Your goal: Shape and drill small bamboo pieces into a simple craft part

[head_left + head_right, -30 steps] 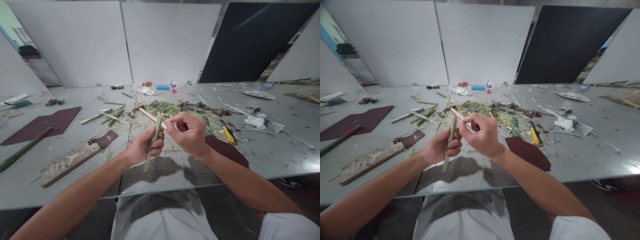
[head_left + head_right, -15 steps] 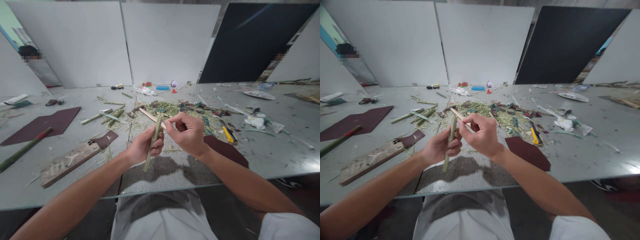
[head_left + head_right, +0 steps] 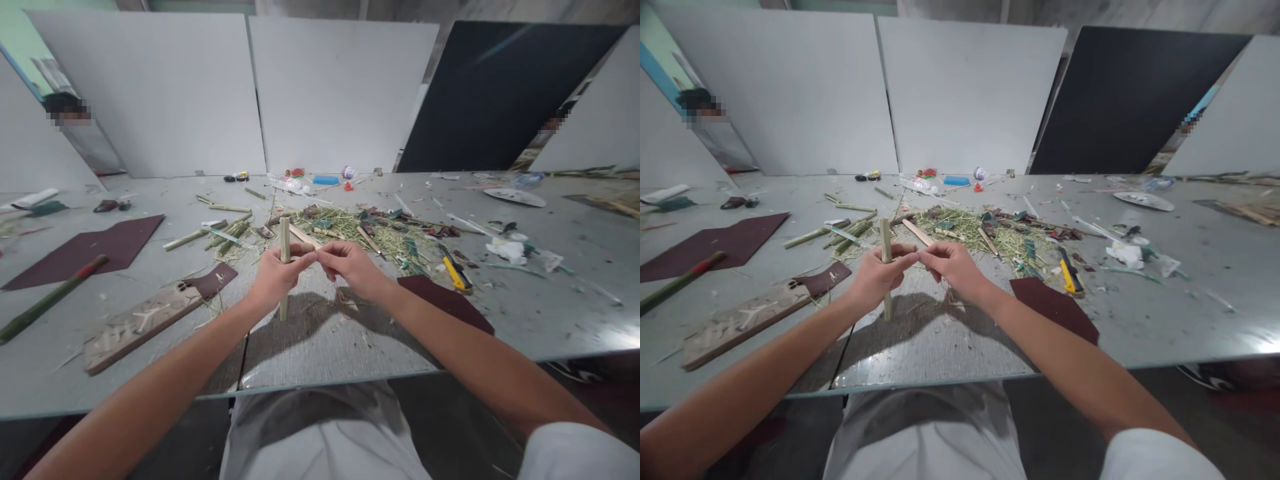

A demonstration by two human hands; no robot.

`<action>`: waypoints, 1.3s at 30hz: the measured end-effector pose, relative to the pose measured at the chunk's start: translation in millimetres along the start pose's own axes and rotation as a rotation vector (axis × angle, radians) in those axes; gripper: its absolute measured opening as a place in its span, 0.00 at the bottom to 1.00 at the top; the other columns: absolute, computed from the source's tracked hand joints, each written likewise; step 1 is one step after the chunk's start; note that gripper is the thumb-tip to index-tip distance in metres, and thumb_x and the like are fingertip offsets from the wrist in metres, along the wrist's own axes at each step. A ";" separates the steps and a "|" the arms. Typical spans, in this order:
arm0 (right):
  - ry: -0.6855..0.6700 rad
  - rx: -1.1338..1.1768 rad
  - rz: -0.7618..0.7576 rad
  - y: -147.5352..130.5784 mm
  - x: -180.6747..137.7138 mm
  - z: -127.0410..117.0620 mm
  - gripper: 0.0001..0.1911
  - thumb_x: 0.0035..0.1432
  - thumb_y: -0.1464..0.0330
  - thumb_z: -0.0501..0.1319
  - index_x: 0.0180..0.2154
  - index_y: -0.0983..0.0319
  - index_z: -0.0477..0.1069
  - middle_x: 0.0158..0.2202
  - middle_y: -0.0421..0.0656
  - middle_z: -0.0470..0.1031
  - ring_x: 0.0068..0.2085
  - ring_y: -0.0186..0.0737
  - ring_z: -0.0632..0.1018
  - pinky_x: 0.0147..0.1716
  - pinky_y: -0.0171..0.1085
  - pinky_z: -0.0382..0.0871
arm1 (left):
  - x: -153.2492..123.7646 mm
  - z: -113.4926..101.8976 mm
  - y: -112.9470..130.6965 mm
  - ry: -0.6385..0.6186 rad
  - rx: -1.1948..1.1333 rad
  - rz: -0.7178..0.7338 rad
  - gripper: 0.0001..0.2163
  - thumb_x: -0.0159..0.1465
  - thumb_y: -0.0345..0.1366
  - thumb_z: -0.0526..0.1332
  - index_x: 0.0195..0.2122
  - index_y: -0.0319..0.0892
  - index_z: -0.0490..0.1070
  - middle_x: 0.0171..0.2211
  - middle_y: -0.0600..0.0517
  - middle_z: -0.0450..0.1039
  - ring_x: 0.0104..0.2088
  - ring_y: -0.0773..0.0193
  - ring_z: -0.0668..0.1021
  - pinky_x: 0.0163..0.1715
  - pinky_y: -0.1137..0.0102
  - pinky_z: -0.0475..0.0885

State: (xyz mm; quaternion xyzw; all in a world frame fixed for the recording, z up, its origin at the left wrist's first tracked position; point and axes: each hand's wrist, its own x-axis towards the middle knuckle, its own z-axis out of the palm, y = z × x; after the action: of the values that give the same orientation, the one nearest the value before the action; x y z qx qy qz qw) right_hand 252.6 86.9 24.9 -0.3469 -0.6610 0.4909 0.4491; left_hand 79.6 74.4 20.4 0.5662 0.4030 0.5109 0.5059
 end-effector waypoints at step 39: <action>-0.282 0.280 0.298 5.8 -0.6 -3.9 0.22 0.58 0.50 0.61 0.26 0.61 0.64 0.16 0.28 0.45 0.17 0.26 0.46 0.17 0.31 0.42 | 1.4 -8.4 12.1 -0.012 0.328 0.204 0.12 0.51 0.36 0.72 0.35 0.39 0.79 0.27 0.48 0.79 0.25 0.65 0.76 0.25 0.73 0.69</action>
State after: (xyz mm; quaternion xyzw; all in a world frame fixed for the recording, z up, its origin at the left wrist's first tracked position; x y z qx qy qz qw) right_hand 256.5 89.3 19.6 -0.3031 -0.5843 0.6820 0.3187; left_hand 70.8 75.2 32.2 0.6820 0.4187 0.4835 0.3547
